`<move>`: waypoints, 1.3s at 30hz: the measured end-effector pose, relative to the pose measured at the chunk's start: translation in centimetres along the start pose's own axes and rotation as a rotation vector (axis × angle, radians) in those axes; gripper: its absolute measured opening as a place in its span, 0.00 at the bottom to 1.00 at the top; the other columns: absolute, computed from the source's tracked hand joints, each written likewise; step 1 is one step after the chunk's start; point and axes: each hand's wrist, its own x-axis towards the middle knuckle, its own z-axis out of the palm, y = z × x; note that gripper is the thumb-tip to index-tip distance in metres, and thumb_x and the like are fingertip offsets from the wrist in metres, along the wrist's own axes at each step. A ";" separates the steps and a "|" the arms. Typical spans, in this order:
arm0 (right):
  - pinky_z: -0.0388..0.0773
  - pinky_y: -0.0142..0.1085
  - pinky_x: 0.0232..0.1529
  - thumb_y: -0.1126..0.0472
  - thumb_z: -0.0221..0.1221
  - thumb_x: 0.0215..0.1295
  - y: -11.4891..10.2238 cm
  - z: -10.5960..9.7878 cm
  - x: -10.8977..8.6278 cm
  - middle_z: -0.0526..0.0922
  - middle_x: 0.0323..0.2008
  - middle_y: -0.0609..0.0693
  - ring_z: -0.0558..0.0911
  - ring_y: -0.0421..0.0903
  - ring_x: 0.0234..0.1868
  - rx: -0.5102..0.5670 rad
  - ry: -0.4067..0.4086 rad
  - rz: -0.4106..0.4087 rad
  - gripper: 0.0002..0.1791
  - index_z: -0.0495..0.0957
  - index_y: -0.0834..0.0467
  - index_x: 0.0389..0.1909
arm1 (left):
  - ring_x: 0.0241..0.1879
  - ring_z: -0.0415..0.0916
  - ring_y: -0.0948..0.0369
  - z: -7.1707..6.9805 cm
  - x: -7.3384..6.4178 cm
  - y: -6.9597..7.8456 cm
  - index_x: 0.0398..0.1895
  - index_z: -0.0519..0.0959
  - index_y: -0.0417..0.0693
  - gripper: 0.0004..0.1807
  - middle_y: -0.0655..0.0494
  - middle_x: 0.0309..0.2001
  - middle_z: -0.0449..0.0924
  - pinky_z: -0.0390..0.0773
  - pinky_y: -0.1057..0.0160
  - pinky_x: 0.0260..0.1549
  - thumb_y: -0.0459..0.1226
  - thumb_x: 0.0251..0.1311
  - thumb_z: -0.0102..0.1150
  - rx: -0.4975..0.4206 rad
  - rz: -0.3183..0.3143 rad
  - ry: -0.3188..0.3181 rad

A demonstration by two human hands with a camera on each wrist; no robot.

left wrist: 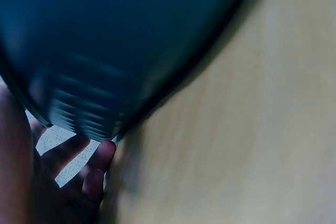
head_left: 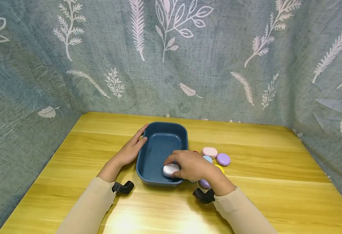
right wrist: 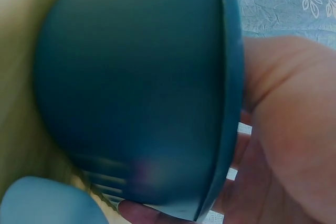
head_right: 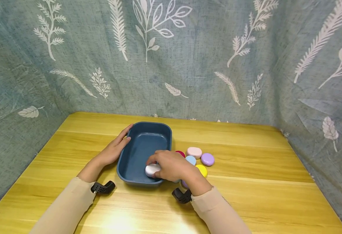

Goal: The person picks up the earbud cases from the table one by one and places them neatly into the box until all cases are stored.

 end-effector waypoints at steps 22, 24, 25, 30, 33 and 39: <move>0.74 0.33 0.46 0.53 0.68 0.58 0.0 0.1 0.0 0.79 0.46 0.38 0.77 0.40 0.46 0.012 -0.019 -0.012 0.17 0.81 0.41 0.50 | 0.77 0.39 0.54 -0.2 -0.2 1.2 0.75 0.42 0.79 0.28 0.66 0.78 0.37 0.48 0.41 0.72 0.50 0.76 0.34 -0.014 0.002 -0.031; 0.74 0.33 0.46 0.53 0.68 0.58 0.0 0.1 0.0 0.79 0.45 0.38 0.77 0.41 0.45 0.015 -0.022 -0.011 0.17 0.81 0.41 0.49 | 0.77 0.40 0.55 0.0 0.2 0.4 0.74 0.42 0.83 0.28 0.69 0.77 0.37 0.48 0.41 0.72 0.50 0.76 0.34 -0.014 0.002 -0.022; 0.74 0.34 0.46 0.54 0.68 0.58 0.0 0.1 0.0 0.79 0.45 0.38 0.77 0.41 0.45 0.018 -0.025 -0.009 0.17 0.81 0.41 0.49 | 0.77 0.41 0.55 0.1 0.4 0.0 0.73 0.42 0.84 0.28 0.71 0.77 0.37 0.48 0.41 0.72 0.51 0.76 0.34 -0.011 0.003 -0.018; 0.75 0.34 0.47 0.54 0.68 0.58 -0.1 0.1 0.0 0.79 0.46 0.38 0.77 0.41 0.46 0.027 -0.038 -0.007 0.16 0.82 0.41 0.48 | 0.77 0.45 0.54 0.3 0.6 -0.9 0.72 0.42 0.88 0.27 0.73 0.77 0.38 0.50 0.40 0.71 0.54 0.75 0.34 0.003 0.013 -0.002; 0.75 0.33 0.47 0.54 0.68 0.58 0.0 0.1 0.1 0.79 0.46 0.38 0.77 0.40 0.46 0.034 -0.041 -0.008 0.16 0.82 0.41 0.48 | 0.76 0.45 0.54 0.2 0.5 -1.0 0.72 0.42 0.89 0.27 0.75 0.76 0.38 0.51 0.40 0.71 0.55 0.75 0.34 0.007 0.008 0.005; 0.75 0.33 0.47 0.55 0.69 0.58 0.0 0.2 0.2 0.79 0.47 0.38 0.77 0.41 0.47 0.050 -0.047 0.007 0.16 0.81 0.40 0.47 | 0.76 0.45 0.53 0.2 0.5 -1.1 0.71 0.42 0.90 0.27 0.72 0.77 0.39 0.50 0.39 0.71 0.55 0.75 0.34 0.007 -0.020 0.002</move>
